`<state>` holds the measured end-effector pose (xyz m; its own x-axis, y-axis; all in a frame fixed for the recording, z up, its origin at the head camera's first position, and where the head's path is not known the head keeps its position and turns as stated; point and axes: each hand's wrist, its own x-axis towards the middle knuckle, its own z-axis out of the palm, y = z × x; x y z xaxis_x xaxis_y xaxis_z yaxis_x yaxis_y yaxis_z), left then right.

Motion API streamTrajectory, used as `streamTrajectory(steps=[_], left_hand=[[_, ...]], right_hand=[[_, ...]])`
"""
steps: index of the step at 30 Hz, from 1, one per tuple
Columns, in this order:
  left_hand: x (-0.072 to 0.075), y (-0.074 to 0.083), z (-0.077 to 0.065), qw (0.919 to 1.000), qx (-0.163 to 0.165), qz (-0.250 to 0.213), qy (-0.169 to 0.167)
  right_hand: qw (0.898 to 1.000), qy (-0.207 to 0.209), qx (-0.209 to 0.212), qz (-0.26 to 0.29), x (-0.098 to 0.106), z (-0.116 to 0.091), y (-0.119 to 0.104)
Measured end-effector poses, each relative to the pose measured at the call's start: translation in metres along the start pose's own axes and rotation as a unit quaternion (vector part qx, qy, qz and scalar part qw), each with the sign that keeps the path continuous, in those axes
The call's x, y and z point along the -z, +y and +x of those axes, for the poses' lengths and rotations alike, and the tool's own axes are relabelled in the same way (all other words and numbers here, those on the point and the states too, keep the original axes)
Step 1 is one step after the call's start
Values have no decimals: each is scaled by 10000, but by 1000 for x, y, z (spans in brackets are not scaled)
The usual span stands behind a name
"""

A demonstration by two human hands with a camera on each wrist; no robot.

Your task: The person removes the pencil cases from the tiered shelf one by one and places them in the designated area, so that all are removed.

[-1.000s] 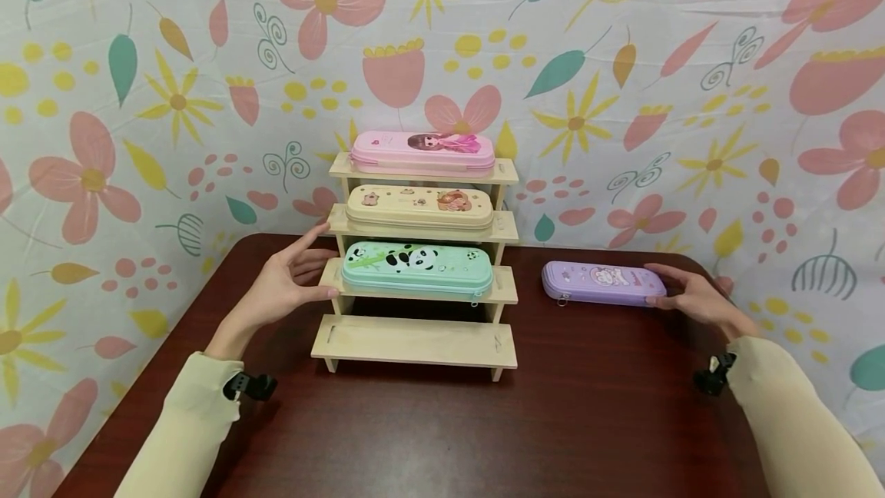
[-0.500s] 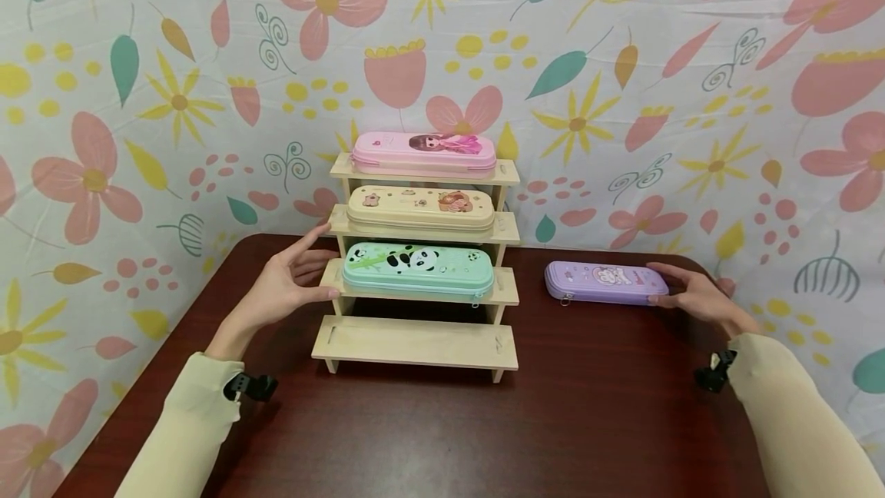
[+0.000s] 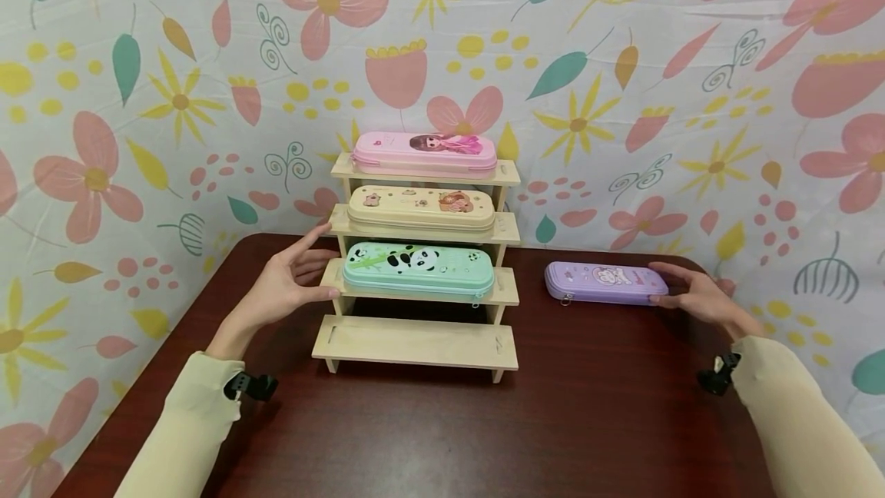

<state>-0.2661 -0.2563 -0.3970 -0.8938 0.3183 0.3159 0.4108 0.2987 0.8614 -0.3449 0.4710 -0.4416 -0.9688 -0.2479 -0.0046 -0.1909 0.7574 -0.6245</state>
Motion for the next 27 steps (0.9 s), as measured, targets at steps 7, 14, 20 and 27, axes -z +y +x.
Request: streamTrajectory(steps=[7, 14, 20, 27], left_hand=[[-1, 0, 1, 10000, 34, 17, 9], [-1, 0, 1, 10000, 64, -26, 6], [-1, -1, 0, 9999, 41, 96, 17], [-1, -1, -1, 10000, 56, 80, 16]], right_hand=[[9987, 465, 203, 16, 4, -10, -13], [9956, 742, 504, -254, 9, -23, -32], [9940, 775, 701, -317, 9, -40, -51], [9922, 680, 981, -359, 1, -56, -86]])
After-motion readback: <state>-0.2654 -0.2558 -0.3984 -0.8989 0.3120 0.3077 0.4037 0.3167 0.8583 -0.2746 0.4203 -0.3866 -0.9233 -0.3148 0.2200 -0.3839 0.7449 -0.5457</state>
